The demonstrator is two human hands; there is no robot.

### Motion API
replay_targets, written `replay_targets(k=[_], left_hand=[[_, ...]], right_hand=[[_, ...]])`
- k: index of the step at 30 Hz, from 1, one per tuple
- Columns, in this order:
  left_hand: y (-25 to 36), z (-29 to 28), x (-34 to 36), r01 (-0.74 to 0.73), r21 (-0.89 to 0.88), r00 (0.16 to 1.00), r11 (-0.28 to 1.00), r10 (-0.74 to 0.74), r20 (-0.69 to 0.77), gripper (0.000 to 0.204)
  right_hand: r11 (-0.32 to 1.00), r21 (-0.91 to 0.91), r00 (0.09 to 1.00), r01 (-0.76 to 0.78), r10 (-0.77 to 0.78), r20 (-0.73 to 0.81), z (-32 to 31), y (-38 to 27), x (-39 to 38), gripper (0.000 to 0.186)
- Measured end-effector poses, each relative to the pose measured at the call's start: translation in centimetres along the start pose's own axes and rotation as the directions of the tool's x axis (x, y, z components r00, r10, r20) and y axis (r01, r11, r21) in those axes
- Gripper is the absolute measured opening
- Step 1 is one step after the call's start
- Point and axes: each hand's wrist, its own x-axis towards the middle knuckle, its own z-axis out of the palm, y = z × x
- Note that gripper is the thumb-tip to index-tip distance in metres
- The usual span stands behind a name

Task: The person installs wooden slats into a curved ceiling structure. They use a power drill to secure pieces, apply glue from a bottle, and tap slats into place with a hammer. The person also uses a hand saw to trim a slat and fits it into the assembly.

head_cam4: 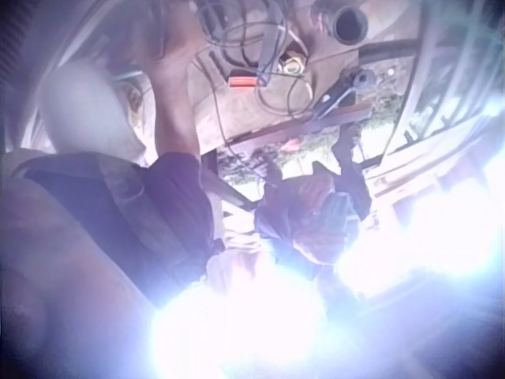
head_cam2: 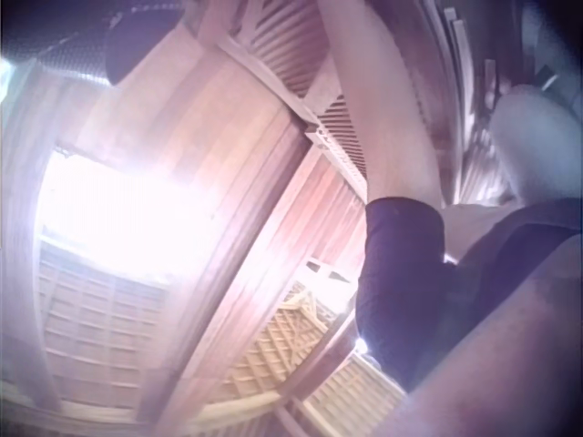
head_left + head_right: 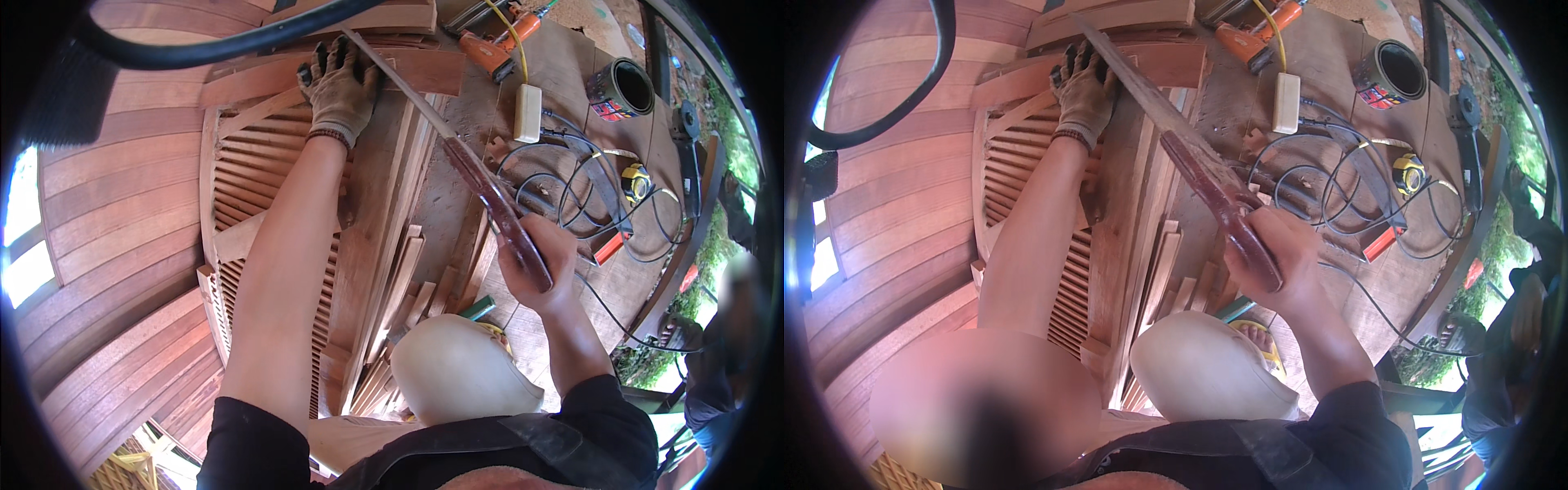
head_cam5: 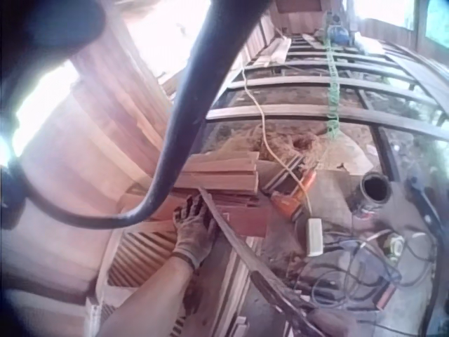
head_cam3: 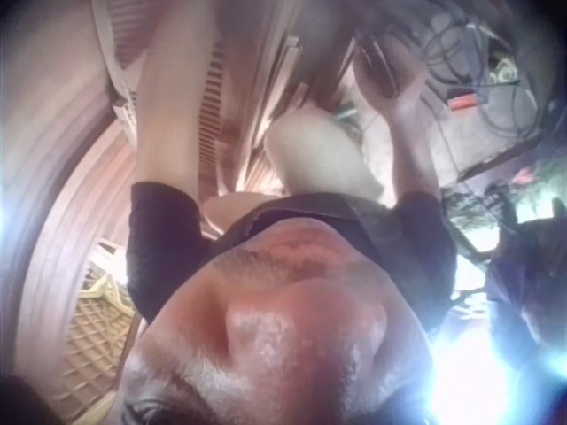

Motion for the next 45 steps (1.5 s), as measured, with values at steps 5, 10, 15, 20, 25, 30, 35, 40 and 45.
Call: replay_targets(k=[5,10,15,20,25,30,35,40,45], left_hand=[[0.1,-0.2,-0.2,0.05,-0.004,0.999,0.999,-0.05,0.003,0.088],[0.3,-0.5,0.0,0.059,0.038,0.997,0.998,-0.061,0.056,0.091],[0.2,-0.5,0.1,0.052,0.07,0.995,0.996,-0.057,0.077,0.092],[0.2,-0.7,-0.1,0.05,0.047,0.995,0.998,-0.054,0.079,0.091],[0.2,-0.7,-0.1,0.043,0.05,0.996,0.998,-0.046,0.075,0.091],[0.5,-0.8,-0.1,0.052,0.015,0.995,0.999,-0.053,0.083,0.091],[0.2,-1.2,-0.1,0.05,0.052,0.994,0.997,-0.055,0.093,0.091],[0.9,-1.2,0.0,0.054,0.026,0.993,0.998,-0.057,0.108,0.091],[-0.1,-0.9,-0.1,0.038,0.118,0.994,0.992,-0.05,0.099,0.09]], right_hand=[[0.999,0.021,0.997,0.039,-0.041,0.058,-1.6,0.1,0.0,0.016],[0.999,0.014,0.997,-0.029,0.028,0.072,-2.3,0.0,1.1,0.015],[1.0,-0.01,0.99,-0.025,0.026,0.137,-3.8,0.2,2.2,0.014],[0.998,0.037,0.988,-0.045,0.039,0.151,-4.0,0.1,2.6,0.012],[0.994,0.069,0.988,-0.085,0.076,0.132,-3.5,0.9,3.4,0.012],[0.999,0.038,0.993,-0.01,0.006,0.122,-4.0,1.5,3.0,0.009],[0.997,0.08,0.994,-0.002,-0.007,0.113,-4.0,1.7,3.6,0.007],[0.996,0.061,0.992,0.062,-0.068,0.103,-4.1,2.3,4.4,0.008],[0.997,0.08,0.976,-0.019,0.001,0.22,-5.0,2.1,3.1,0.008]])
